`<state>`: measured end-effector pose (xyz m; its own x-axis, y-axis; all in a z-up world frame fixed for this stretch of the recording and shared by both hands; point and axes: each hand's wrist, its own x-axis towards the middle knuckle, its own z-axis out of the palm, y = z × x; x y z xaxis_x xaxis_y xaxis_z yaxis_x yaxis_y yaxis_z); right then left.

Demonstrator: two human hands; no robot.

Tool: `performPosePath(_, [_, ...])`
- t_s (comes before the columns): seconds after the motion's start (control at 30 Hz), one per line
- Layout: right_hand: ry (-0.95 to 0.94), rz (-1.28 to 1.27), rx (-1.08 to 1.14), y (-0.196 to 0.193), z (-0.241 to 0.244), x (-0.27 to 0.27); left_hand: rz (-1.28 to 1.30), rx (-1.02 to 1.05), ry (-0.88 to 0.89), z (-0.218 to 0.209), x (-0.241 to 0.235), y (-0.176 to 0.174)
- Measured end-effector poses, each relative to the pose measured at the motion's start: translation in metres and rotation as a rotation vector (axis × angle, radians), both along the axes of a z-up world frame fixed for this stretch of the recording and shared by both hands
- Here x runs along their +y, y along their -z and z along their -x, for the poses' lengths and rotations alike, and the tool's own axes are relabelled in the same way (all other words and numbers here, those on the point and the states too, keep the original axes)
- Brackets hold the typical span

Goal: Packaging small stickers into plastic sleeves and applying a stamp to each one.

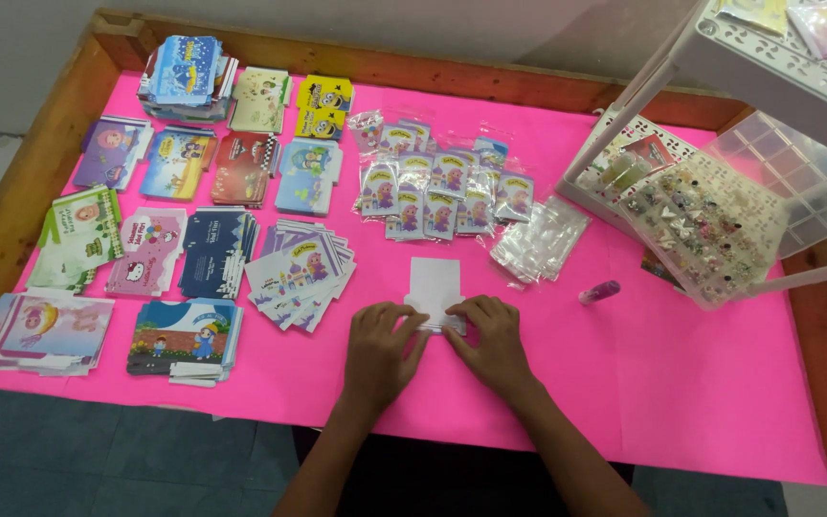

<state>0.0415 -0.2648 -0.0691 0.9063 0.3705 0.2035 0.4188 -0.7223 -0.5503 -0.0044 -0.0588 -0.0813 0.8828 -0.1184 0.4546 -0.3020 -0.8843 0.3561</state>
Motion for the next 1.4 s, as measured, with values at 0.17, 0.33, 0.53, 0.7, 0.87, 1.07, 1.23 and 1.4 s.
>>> performPosePath(0.17, [-0.007,-0.009,-0.037,0.007,0.002,0.000,-0.162,-0.064,0.057,0.031,-0.025,-0.031])
performPosePath(0.33, [-0.025,-0.042,-0.066,0.000,0.001,0.000,-0.314,-0.116,-0.036,0.046,-0.027,-0.032])
performPosePath(0.53, [-0.065,-0.050,-0.096,0.000,0.001,-0.003,-0.303,-0.061,-0.132,0.054,-0.032,-0.028])
performPosePath(0.7, [-0.130,-0.066,-0.084,0.006,0.000,-0.011,-0.210,0.004,-0.245,0.054,-0.033,-0.029])
performPosePath(0.87, [-0.153,-0.076,-0.097,0.003,0.000,-0.013,-0.209,0.066,-0.300,0.055,-0.021,-0.033])
performPosePath(1.07, [-0.141,-0.084,-0.070,0.005,0.001,-0.013,-0.137,0.032,-0.207,0.048,-0.035,-0.037])
performPosePath(1.23, [-0.136,-0.102,-0.066,0.005,-0.001,-0.014,-0.221,0.029,-0.095,0.047,-0.046,-0.032])
performPosePath(1.4, [-0.141,-0.100,-0.058,0.004,-0.001,-0.015,-0.061,0.239,-0.248,0.048,-0.026,-0.041])
